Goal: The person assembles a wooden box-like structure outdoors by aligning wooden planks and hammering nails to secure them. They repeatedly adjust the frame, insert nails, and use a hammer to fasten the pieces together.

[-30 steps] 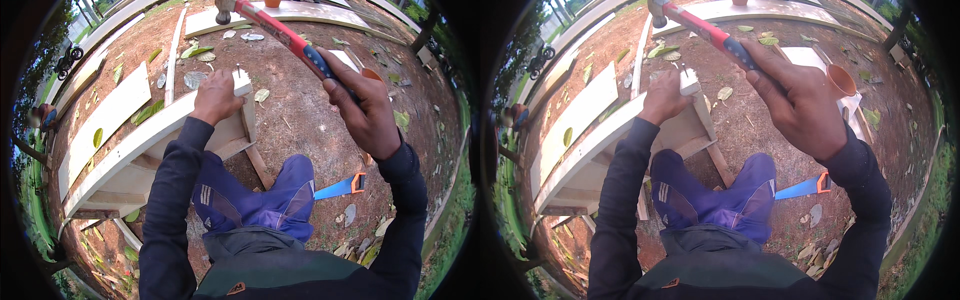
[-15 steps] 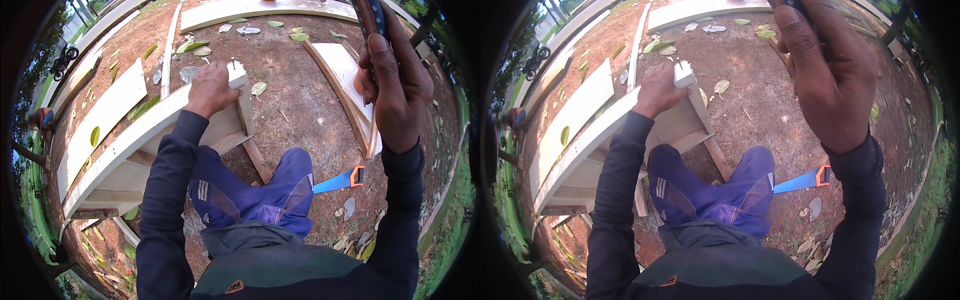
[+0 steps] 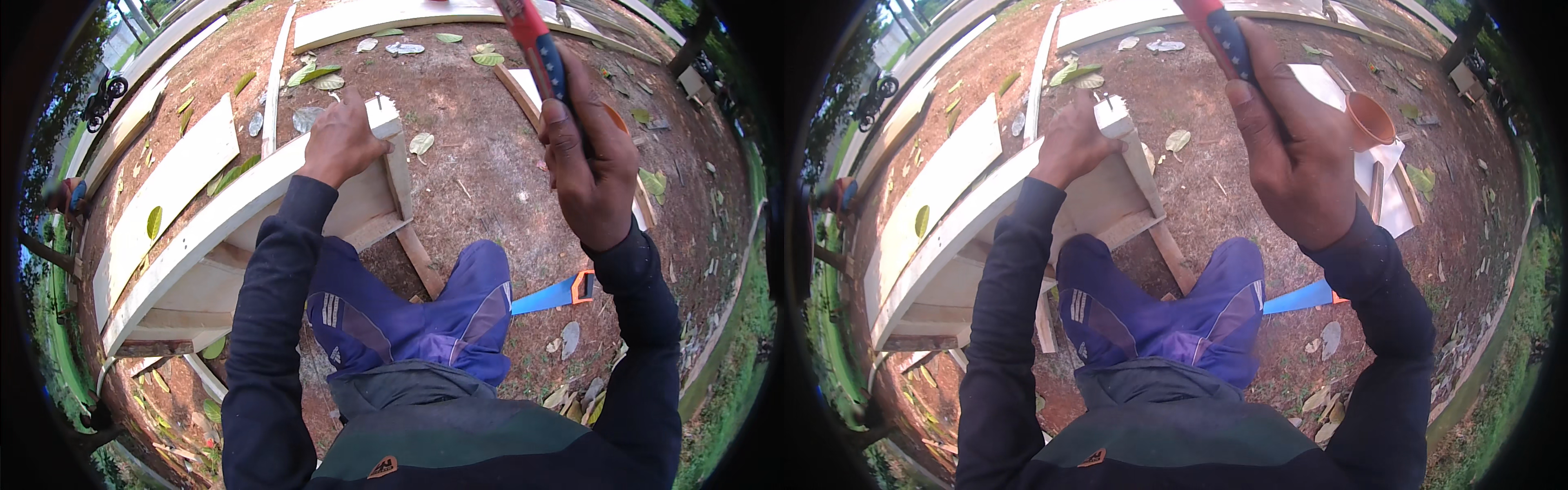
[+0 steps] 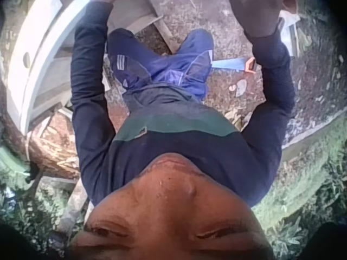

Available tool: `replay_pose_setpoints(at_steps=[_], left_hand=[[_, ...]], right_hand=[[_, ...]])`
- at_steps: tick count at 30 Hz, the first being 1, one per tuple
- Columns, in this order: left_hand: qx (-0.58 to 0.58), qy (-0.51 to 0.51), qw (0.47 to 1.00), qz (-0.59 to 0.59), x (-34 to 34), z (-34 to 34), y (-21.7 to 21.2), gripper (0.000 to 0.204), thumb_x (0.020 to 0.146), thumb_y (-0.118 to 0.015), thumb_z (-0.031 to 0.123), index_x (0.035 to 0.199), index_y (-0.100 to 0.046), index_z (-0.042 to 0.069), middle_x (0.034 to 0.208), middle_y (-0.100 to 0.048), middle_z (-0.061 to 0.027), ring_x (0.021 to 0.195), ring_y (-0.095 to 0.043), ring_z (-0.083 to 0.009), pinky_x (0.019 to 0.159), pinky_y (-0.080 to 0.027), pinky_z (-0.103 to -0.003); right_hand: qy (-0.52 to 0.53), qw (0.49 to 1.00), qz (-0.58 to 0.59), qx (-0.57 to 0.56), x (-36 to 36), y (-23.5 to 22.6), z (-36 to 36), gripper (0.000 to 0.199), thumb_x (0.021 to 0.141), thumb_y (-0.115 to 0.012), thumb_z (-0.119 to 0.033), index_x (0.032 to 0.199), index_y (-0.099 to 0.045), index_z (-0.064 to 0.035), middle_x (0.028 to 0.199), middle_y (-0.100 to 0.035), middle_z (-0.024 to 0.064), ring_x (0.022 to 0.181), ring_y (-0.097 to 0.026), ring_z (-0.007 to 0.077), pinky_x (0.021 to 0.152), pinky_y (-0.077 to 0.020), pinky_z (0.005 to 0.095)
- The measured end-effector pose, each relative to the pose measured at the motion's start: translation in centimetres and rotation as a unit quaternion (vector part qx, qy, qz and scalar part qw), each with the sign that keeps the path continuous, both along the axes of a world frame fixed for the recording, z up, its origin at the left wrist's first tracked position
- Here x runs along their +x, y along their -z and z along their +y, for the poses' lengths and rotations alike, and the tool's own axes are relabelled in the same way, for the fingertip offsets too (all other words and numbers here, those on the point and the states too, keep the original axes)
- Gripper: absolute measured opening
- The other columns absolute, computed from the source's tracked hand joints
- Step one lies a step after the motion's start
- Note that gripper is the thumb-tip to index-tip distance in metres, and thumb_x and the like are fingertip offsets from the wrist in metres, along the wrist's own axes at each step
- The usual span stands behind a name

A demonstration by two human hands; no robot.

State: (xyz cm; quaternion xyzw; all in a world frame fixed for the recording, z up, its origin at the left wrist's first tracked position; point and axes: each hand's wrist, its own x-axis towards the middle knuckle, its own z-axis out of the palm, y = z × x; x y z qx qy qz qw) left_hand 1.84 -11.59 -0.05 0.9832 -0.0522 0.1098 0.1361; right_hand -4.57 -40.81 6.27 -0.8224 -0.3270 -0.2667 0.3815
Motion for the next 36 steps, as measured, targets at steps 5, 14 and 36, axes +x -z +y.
replay_pose_setpoints(at_steps=[5, 14, 36], left_hand=[[-0.013, -0.012, 1.000, -0.007, 0.5, 0.2, 0.3, 0.073, 0.074, -0.092, 0.034, 0.118, -0.051, -0.009, 0.102, -0.071, -0.0312, 0.102, -0.071, -0.0461, 0.093, -0.056, -0.051], [-0.029, -0.014, 0.999, -0.002, 0.2, 0.1, 0.3, 0.077, 0.072, -0.095, 0.034, 0.118, -0.051, -0.010, 0.104, -0.070, -0.0322, 0.102, -0.071, -0.0462, 0.092, -0.058, -0.049], [-0.045, -0.007, 0.999, 0.005, 0.6, 0.7, 0.2, 0.084, 0.071, -0.095, 0.031, 0.125, -0.048, -0.013, 0.106, -0.071, -0.0330, 0.101, -0.073, -0.0456, 0.093, -0.058, -0.048]], right_hand=[[0.003, 0.989, 0.088, -0.120, 0.6, 0.2, -0.6, 0.045, 0.105, -0.064, -0.013, 0.150, -0.058, -0.0074, 0.078, -0.062, 0.0073, 0.061, -0.055, 0.0117, 0.062, -0.0485, 0.0290], [0.017, 0.994, 0.071, -0.083, -0.4, 1.1, 0.9, 0.041, 0.105, -0.064, -0.014, 0.146, -0.061, -0.0062, 0.085, -0.068, 0.0065, 0.063, -0.057, 0.0115, 0.063, -0.0493, 0.0299], [0.024, 0.997, 0.049, 0.056, -2.1, 0.5, 2.9, 0.047, 0.103, -0.064, -0.010, 0.149, -0.057, -0.0072, 0.076, -0.065, 0.0146, 0.062, -0.062, 0.0209, 0.061, -0.0489, 0.0346]])
